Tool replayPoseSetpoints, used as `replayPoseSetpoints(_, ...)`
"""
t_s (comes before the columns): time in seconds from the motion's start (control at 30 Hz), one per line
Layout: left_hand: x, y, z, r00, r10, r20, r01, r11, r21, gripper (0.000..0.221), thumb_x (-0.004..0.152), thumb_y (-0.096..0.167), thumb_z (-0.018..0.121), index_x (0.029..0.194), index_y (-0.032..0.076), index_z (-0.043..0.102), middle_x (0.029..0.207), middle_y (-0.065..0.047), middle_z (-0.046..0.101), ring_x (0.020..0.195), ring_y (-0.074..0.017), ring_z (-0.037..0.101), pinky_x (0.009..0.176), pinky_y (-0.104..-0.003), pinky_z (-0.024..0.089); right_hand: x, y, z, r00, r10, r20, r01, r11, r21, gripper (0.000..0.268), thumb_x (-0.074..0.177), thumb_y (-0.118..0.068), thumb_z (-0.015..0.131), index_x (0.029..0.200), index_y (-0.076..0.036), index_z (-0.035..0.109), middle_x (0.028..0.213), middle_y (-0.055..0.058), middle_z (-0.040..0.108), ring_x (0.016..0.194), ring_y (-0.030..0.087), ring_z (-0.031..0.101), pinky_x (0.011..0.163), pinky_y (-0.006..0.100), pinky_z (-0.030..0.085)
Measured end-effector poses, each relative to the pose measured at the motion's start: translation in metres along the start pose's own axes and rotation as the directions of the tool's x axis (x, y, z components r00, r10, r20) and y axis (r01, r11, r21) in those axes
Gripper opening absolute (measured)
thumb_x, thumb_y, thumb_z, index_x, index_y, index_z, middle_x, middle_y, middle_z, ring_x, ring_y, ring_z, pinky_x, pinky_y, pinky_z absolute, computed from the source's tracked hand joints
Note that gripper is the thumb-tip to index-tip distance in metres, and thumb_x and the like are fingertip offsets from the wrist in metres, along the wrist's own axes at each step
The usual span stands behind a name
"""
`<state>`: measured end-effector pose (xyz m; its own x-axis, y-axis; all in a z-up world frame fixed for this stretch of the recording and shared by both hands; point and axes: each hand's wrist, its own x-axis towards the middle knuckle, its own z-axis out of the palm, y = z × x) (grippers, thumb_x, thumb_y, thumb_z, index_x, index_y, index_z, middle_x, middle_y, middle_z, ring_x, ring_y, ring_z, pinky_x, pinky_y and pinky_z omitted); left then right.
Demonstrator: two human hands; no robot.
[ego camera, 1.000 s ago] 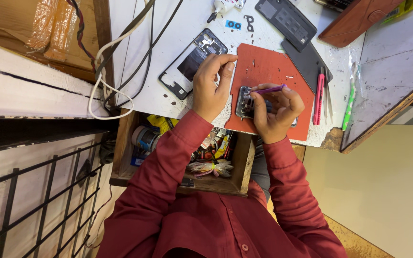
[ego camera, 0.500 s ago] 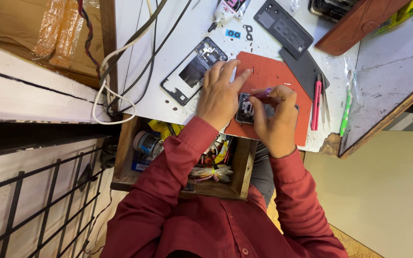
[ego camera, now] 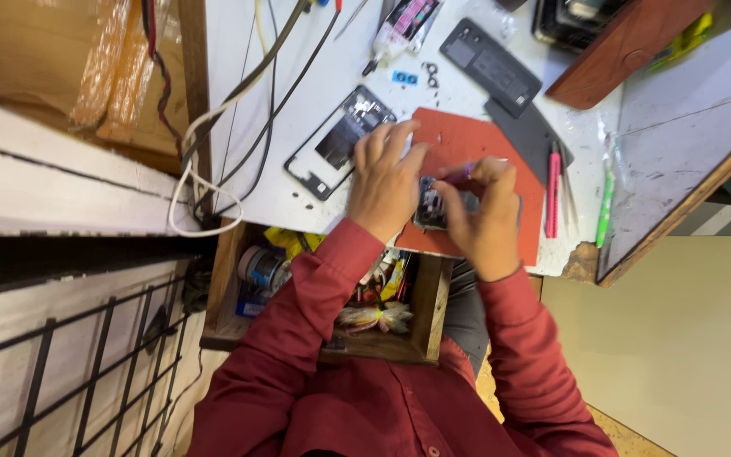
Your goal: The person uses a small tool to work on the internal components of an opened mobile phone on a workbench.
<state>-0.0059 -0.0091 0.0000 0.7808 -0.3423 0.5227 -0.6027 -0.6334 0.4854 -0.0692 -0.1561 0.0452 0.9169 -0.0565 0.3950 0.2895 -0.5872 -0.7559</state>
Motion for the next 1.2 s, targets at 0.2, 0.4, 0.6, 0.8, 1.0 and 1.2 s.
replayPoseSetpoints(0.2, 0.005, 0.006, -0.009, 0.993, -0.107, -0.040, 0.102, 0.987, -0.124, 0.009, 0.086, 0.011, 0.073, 0.094, 0.008, 0.071, 0.121, -0.009, 0.060, 0.121, -0.0337, 0.050, 0.105, -0.050, 0.037, 0.001, -0.011, -0.004, 0.985, -0.169, 0.030, 0.170, 0.984, -0.055, 0.035, 0.092, 0.004, 0.069, 0.118, 0.000, 0.045, 0.114, 0.017, 0.067, 0.099, 0.029, 0.070, 0.087, 0.037, 0.057)
replayPoseSetpoints(0.4, 0.006, 0.007, -0.007, 0.992, -0.107, -0.067, 0.096, 0.985, -0.142, 0.012, 0.086, 0.009, 0.070, 0.098, 0.008, 0.073, 0.116, -0.009, 0.063, 0.118, -0.0336, 0.052, 0.101, -0.048, 0.039, 0.008, -0.025, 0.000, 0.982, -0.179, -0.052, 0.170, 0.975, -0.141, 0.035, 0.084, 0.003, 0.074, 0.111, 0.000, 0.052, 0.098, 0.020, 0.064, 0.086, 0.035, 0.068, 0.076, 0.041, 0.055)
replayPoseSetpoints(0.6, 0.007, 0.006, -0.005, 0.988, -0.120, -0.102, 0.100, 0.978, -0.184, 0.013, 0.086, 0.009, 0.068, 0.099, 0.008, 0.072, 0.112, -0.007, 0.064, 0.114, -0.0315, 0.054, 0.098, -0.045, 0.041, 0.007, -0.018, 0.006, 0.983, -0.156, -0.096, 0.138, 0.976, -0.170, 0.037, 0.085, 0.002, 0.076, 0.112, 0.000, 0.052, 0.092, 0.019, 0.065, 0.083, 0.037, 0.066, 0.072, 0.042, 0.054)
replayPoseSetpoints(0.8, 0.006, 0.004, -0.003, 0.981, -0.156, -0.119, 0.131, 0.972, -0.194, 0.011, 0.088, 0.011, 0.068, 0.098, 0.008, 0.072, 0.108, -0.007, 0.066, 0.112, -0.0320, 0.055, 0.097, -0.045, 0.042, 0.000, -0.005, 0.012, 0.995, -0.086, -0.060, 0.081, 0.993, -0.080, 0.038, 0.087, 0.001, 0.073, 0.117, -0.001, 0.051, 0.092, 0.016, 0.066, 0.083, 0.033, 0.069, 0.072, 0.040, 0.056)
replayPoseSetpoints(1.0, 0.003, -0.003, 0.002, 0.970, -0.121, -0.209, 0.069, 0.968, -0.241, 0.007, 0.095, 0.010, 0.067, 0.099, 0.005, 0.069, 0.111, -0.011, 0.065, 0.111, -0.0356, 0.056, 0.100, -0.047, 0.044, -0.003, 0.000, 0.008, 0.981, -0.179, -0.070, 0.170, 0.978, -0.120, 0.046, 0.084, 0.006, 0.074, 0.120, 0.001, 0.046, 0.105, 0.021, 0.065, 0.094, 0.031, 0.072, 0.080, 0.037, 0.058)
replayPoseSetpoints(1.2, 0.004, -0.004, 0.001, 0.963, -0.187, -0.193, 0.126, 0.948, -0.291, 0.010, 0.096, 0.010, 0.065, 0.104, 0.006, 0.069, 0.110, -0.009, 0.065, 0.113, -0.0327, 0.055, 0.101, -0.045, 0.043, 0.006, 0.025, 0.001, 0.966, 0.134, -0.220, -0.082, 0.970, 0.230, 0.062, 0.096, 0.015, 0.071, 0.135, -0.008, 0.028, 0.109, 0.016, 0.066, 0.098, 0.021, 0.072, 0.087, 0.030, 0.059)
